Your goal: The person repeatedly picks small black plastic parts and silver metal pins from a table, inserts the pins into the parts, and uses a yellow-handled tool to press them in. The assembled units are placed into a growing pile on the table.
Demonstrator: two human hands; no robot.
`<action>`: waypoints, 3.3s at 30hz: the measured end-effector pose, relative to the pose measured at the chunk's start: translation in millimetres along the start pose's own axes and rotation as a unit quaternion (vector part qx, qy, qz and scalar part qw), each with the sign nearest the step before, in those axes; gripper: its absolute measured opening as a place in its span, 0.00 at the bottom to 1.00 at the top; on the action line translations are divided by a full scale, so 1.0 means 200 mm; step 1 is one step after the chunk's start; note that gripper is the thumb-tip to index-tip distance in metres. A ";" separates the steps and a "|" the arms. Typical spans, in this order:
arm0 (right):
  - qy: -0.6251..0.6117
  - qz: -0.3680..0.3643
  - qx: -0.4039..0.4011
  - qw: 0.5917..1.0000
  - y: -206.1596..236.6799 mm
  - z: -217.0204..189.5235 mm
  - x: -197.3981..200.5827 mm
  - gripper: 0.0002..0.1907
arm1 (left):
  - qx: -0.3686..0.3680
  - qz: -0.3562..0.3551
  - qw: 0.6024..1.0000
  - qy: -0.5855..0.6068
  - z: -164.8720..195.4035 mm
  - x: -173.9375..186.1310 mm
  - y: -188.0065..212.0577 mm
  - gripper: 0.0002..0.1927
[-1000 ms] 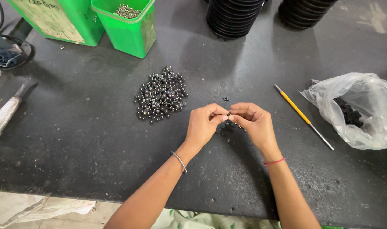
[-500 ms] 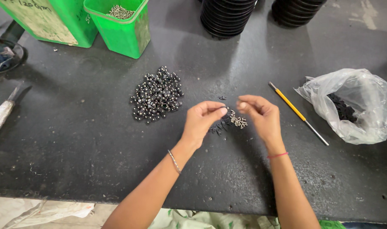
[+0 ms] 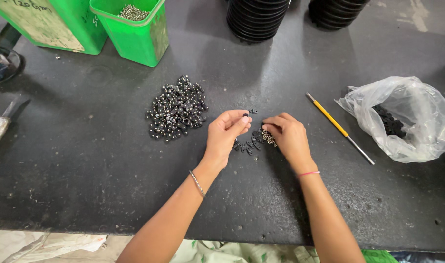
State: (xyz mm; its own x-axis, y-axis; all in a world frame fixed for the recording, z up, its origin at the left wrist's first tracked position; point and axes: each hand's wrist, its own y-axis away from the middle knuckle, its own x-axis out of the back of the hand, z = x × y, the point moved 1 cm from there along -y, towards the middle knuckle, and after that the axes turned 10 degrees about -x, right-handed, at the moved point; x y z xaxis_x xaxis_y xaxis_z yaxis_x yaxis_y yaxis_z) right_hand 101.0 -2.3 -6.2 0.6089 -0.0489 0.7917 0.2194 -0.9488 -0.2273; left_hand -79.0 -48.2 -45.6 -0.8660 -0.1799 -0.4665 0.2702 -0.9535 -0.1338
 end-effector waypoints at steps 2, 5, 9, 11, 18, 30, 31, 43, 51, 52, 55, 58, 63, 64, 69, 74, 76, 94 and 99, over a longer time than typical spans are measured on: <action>-0.002 0.003 0.001 1.000 0.00 -0.01 0.00 0.06 | -0.001 0.001 1.000 -0.005 -0.01 0.00 0.00 0.13; 0.011 0.006 0.002 1.000 0.01 -0.02 0.00 0.05 | -0.001 0.001 1.000 -0.016 -0.02 0.00 0.00 0.14; 0.066 0.013 0.000 0.998 0.03 -0.02 -0.01 0.04 | -0.003 0.001 0.999 -0.044 -0.03 -0.01 0.00 0.14; 0.020 0.027 -0.005 0.999 0.03 -0.02 -0.01 0.05 | -0.003 0.002 0.998 -0.063 -0.03 -0.01 0.01 0.14; -0.345 -0.061 -0.140 0.926 0.02 0.01 -0.03 0.07 | -0.022 0.006 0.994 -0.111 -0.02 -0.03 0.01 0.10; -0.365 -0.088 -0.108 0.920 0.03 0.00 -0.05 0.06 | -0.015 -0.006 0.991 -0.134 0.01 -0.05 0.02 0.08; -0.365 -0.088 -0.110 0.920 0.03 0.00 -0.05 0.06 | -0.017 -0.007 0.990 -0.137 0.01 -0.05 0.02 0.08; -0.433 -0.144 -0.127 0.881 0.02 0.01 -0.03 0.10 | -0.050 -0.066 0.974 -0.210 0.04 -0.03 0.02 0.06; -0.410 -0.161 -0.126 0.889 0.01 0.05 -0.01 0.08 | -0.067 -0.084 0.960 -0.260 0.10 -0.08 0.04 0.06; -0.421 -0.153 -0.126 0.885 0.01 0.06 0.00 0.11 | -0.078 -0.081 0.954 -0.277 0.12 -0.08 0.04 0.06; -0.415 -0.112 -0.125 0.894 0.00 0.09 0.03 0.15 | -0.226 0.003 0.883 -0.411 0.24 -0.01 0.02 0.05; -0.318 -0.058 -0.118 0.939 -0.01 0.12 0.05 0.10 | -0.293 0.099 0.782 -0.541 0.36 0.12 -0.02 0.07; -0.167 0.002 -0.091 0.982 0.00 0.13 0.06 0.08 | -0.353 0.070 0.730 -0.580 0.35 0.13 -0.03 0.12; -0.159 0.006 -0.085 0.984 0.00 0.12 0.07 0.09 | -0.355 0.020 0.747 -0.561 0.31 0.09 -0.02 0.11; -0.107 0.010 -0.057 0.993 0.02 0.11 0.09 0.08 | -0.341 -0.176 0.764 -0.518 0.14 -0.07 0.07 0.20; -0.047 -0.009 -0.009 0.999 0.04 0.07 0.08 0.09 | -0.270 -0.205 0.769 -0.542 0.09 -0.08 0.09 0.13; -0.036 -0.017 -0.006 0.999 0.04 0.07 0.08 0.09 | -0.240 -0.200 0.777 -0.546 0.08 -0.08 0.08 0.08; -0.145 0.009 -0.055 0.988 0.06 0.00 0.01 0.06 | -0.225 -0.094 0.874 -0.419 0.08 -0.04 0.10 0.05; -0.222 -0.004 -0.100 0.970 0.08 -0.07 0.01 0.07 | -0.070 -0.047 0.964 -0.254 0.05 -0.03 0.03 0.08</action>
State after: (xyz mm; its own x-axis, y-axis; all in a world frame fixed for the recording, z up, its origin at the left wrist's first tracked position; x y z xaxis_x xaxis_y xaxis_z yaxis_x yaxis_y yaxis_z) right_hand 94.3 -21.4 -0.4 0.8855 0.0549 0.4613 0.0996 -0.9923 -0.0731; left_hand -76.7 -55.8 -35.9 -0.9741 -0.2233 0.0363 0.2037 -0.9355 -0.2886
